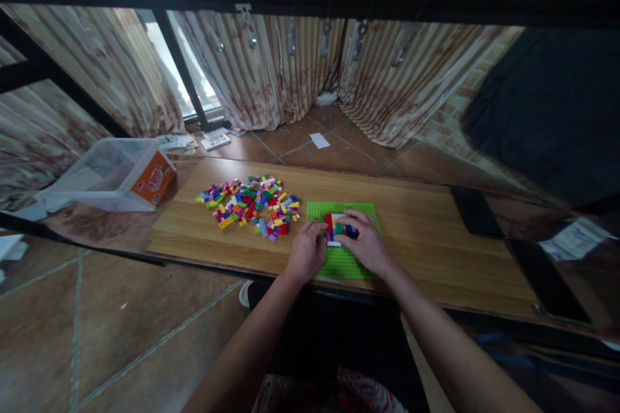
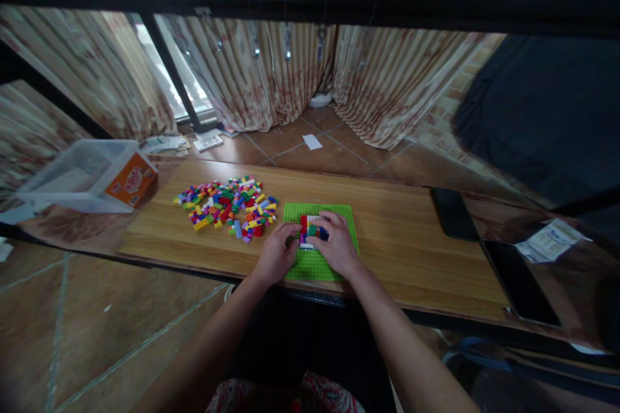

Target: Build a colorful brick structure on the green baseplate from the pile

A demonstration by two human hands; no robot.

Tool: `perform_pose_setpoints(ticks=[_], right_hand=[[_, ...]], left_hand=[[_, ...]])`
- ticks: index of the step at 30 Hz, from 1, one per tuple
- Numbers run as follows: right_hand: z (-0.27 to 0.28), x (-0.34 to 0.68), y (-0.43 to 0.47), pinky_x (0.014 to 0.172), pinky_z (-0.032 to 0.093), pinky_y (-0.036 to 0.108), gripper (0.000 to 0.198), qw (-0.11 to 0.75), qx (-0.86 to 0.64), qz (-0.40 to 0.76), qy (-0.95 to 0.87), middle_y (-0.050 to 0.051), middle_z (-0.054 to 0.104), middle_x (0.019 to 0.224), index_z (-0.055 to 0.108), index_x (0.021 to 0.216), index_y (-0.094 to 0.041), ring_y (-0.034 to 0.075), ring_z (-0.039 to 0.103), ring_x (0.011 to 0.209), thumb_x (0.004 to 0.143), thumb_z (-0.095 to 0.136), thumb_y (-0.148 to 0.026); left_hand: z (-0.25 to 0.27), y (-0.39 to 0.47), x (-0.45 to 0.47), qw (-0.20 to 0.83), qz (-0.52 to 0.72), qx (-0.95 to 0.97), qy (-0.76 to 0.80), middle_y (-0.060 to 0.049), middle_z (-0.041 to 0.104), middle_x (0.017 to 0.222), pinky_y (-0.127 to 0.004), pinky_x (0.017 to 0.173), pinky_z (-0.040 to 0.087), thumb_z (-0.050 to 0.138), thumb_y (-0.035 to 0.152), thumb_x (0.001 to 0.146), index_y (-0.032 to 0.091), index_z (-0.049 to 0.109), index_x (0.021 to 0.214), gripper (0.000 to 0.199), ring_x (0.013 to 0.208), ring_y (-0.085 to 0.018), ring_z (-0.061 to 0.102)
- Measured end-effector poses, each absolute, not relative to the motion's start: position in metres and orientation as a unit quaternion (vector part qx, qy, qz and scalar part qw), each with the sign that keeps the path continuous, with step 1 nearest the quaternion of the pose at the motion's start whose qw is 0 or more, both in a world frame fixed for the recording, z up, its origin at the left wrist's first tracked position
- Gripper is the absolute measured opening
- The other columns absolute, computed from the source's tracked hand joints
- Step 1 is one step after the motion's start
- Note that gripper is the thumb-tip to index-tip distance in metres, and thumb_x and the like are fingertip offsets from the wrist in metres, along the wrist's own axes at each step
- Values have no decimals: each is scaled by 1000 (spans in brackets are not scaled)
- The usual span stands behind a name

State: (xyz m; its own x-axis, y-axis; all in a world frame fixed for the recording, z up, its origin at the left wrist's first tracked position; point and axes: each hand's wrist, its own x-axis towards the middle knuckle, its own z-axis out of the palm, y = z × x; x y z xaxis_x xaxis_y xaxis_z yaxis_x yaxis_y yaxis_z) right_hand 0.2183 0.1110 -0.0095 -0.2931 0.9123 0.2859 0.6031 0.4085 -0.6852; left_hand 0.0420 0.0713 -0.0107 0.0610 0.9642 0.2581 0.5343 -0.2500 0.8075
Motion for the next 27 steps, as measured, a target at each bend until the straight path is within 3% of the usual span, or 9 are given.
perform_pose_setpoints(ticks=[8, 11, 27], right_hand=[[-2, 223, 124, 104, 37, 52, 28, 325, -487, 251, -770, 6, 57, 124, 71, 103, -30, 27, 50, 118, 76, 70, -38], [-4, 225, 128, 104, 37, 52, 29, 312, -491, 258, -771, 7, 57, 124, 72, 104, -29, 27, 50, 118, 76, 71, -38], [-10, 226, 135, 102, 39, 49, 29, 316, -493, 265, -766, 7, 60, 118, 73, 97, -27, 26, 54, 114, 71, 75, -39]], left_hand=[[-11, 71, 45, 261, 401, 678, 558, -9, 64, 112, -37, 97, 48, 51, 14, 85, 18, 59, 110, 27, 106, -20, 59], [-11, 72, 46, 254, 388, 683, 563, -11, 63, 115, -39, 97, 48, 55, 21, 85, 16, 56, 117, 33, 107, -21, 59], [-12, 76, 48, 261, 384, 684, 562, -10, 62, 119, -40, 100, 47, 57, 18, 82, 19, 55, 120, 38, 112, -22, 56]])
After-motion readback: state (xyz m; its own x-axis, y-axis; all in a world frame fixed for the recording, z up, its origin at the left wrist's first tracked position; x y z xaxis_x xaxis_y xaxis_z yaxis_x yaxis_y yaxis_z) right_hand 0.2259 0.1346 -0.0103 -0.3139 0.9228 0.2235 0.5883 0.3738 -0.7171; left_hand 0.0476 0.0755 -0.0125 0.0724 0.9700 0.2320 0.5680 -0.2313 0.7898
